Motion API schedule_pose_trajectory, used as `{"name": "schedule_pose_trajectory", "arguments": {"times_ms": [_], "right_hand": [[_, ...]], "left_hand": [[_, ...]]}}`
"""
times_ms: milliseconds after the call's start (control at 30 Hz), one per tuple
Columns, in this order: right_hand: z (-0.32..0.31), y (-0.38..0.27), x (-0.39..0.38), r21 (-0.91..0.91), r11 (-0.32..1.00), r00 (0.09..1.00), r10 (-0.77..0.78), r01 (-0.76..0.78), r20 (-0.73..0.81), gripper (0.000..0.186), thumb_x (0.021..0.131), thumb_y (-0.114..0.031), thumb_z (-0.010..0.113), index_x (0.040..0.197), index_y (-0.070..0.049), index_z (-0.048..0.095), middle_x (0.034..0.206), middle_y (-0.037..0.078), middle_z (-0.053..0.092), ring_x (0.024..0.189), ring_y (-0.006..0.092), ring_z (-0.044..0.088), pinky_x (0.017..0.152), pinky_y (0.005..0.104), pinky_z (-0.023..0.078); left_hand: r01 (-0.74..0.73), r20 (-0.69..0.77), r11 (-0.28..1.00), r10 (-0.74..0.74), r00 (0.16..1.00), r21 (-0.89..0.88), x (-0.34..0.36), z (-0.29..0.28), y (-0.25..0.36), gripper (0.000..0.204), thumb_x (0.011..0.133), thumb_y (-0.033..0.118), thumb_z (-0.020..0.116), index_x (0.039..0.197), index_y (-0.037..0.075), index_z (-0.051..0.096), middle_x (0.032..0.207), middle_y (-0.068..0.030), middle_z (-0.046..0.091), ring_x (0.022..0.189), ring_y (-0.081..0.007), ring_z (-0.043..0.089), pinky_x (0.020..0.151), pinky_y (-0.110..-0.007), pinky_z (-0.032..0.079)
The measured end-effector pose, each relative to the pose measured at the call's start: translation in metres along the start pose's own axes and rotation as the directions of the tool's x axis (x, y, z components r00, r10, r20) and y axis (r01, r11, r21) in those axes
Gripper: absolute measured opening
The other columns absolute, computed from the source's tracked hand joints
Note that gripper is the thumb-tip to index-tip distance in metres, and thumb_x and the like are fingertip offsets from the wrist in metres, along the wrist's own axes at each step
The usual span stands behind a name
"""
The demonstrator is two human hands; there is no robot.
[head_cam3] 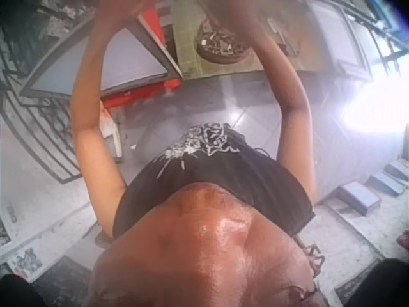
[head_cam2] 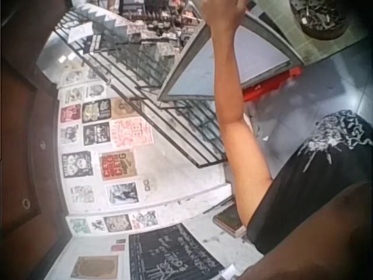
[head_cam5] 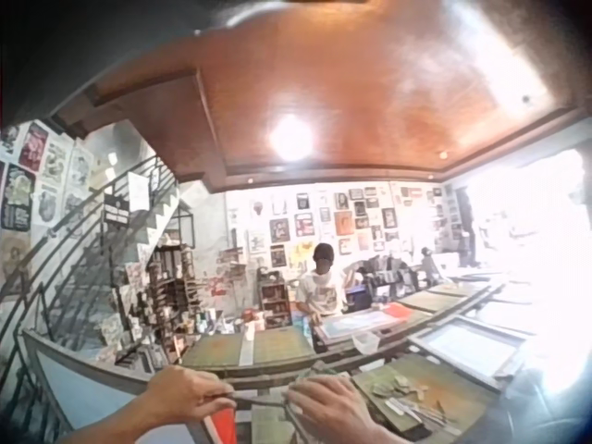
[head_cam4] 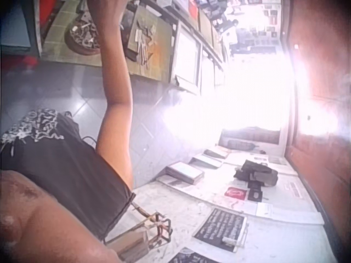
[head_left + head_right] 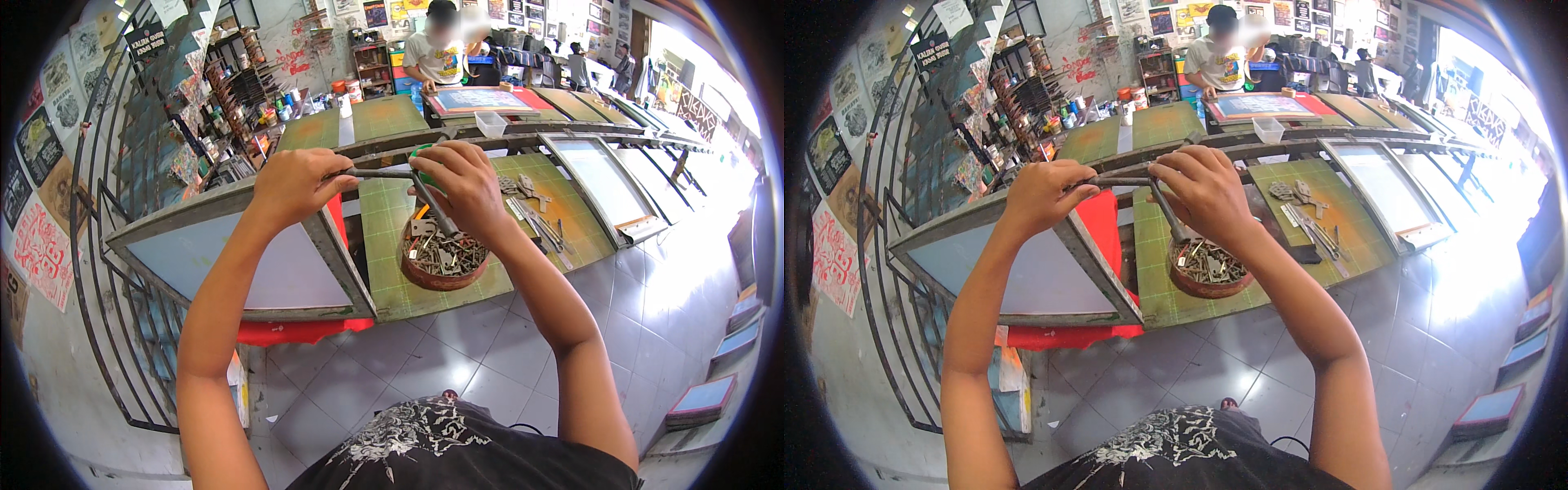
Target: The person holds a screen printing frame and uses small metal pins or nails to secure parts of the wooden frame, handling the pins by hand and inserting them into the wood.
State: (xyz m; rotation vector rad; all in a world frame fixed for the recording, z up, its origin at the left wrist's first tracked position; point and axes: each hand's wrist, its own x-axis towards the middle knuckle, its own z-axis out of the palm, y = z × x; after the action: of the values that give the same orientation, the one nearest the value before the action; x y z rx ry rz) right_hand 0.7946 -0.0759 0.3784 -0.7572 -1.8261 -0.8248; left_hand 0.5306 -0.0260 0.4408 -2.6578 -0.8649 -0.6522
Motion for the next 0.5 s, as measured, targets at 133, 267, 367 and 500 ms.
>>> {"name": "schedule_pose_trajectory", "arguments": {"times_ms": [133,267,367,500], "right_hand": [[0.011,0.004,0.0,0.251,0.908,0.93,0.275,-0.334,0.243,0.018,0.085,-0.025,0.071,0.085,-0.007,0.067,0.075,0.006,0.064,0.065,0.0253,0.061,0.06,0.0372,0.048],[0.009,0.009,0.02,0.348,-0.124,0.276,0.392,-0.929,0.878,0.046,0.099,-0.041,0.05,0.074,-0.006,0.065,0.054,0.002,0.057,0.049,0.0115,0.051,0.046,0.0262,0.039],[0.006,0.0,0.019,0.379,-0.054,0.319,0.439,-0.924,0.84,0.052,0.101,-0.045,0.046,0.078,-0.003,0.066,0.059,0.002,0.06,0.054,0.0094,0.055,0.053,0.0216,0.043],[0.009,0.0,-0.023,0.601,0.231,0.624,0.495,-0.765,0.604,0.026,0.095,-0.023,0.06,0.098,0.002,0.063,0.084,0.009,0.068,0.068,0.0115,0.063,0.067,0.0251,0.052]], "left_hand": [[-0.051,-0.017,0.998,0.051,0.999,0.034,-0.001,-0.001,-0.001,0.029,0.083,0.038,0.069,0.093,0.01,0.071,0.087,-0.0072,0.069,0.07,-0.0281,0.066,0.063,-0.039,0.051],[-0.005,0.034,0.999,0.004,0.999,0.054,0.001,-0.001,-0.001,0.03,0.082,0.039,0.069,0.092,0.011,0.071,0.087,-0.0075,0.069,0.072,-0.0281,0.066,0.064,-0.039,0.051],[0.009,0.015,0.999,-0.01,1.0,0.045,0.001,0.001,0.0,0.029,0.083,0.038,0.069,0.092,0.01,0.071,0.087,-0.0077,0.069,0.073,-0.0286,0.066,0.065,-0.039,0.051],[-0.015,-0.015,0.999,0.016,1.0,0.028,0.001,0.002,0.0,0.029,0.083,0.036,0.069,0.093,0.01,0.071,0.088,-0.0082,0.07,0.074,-0.0298,0.066,0.065,-0.039,0.051]]}}
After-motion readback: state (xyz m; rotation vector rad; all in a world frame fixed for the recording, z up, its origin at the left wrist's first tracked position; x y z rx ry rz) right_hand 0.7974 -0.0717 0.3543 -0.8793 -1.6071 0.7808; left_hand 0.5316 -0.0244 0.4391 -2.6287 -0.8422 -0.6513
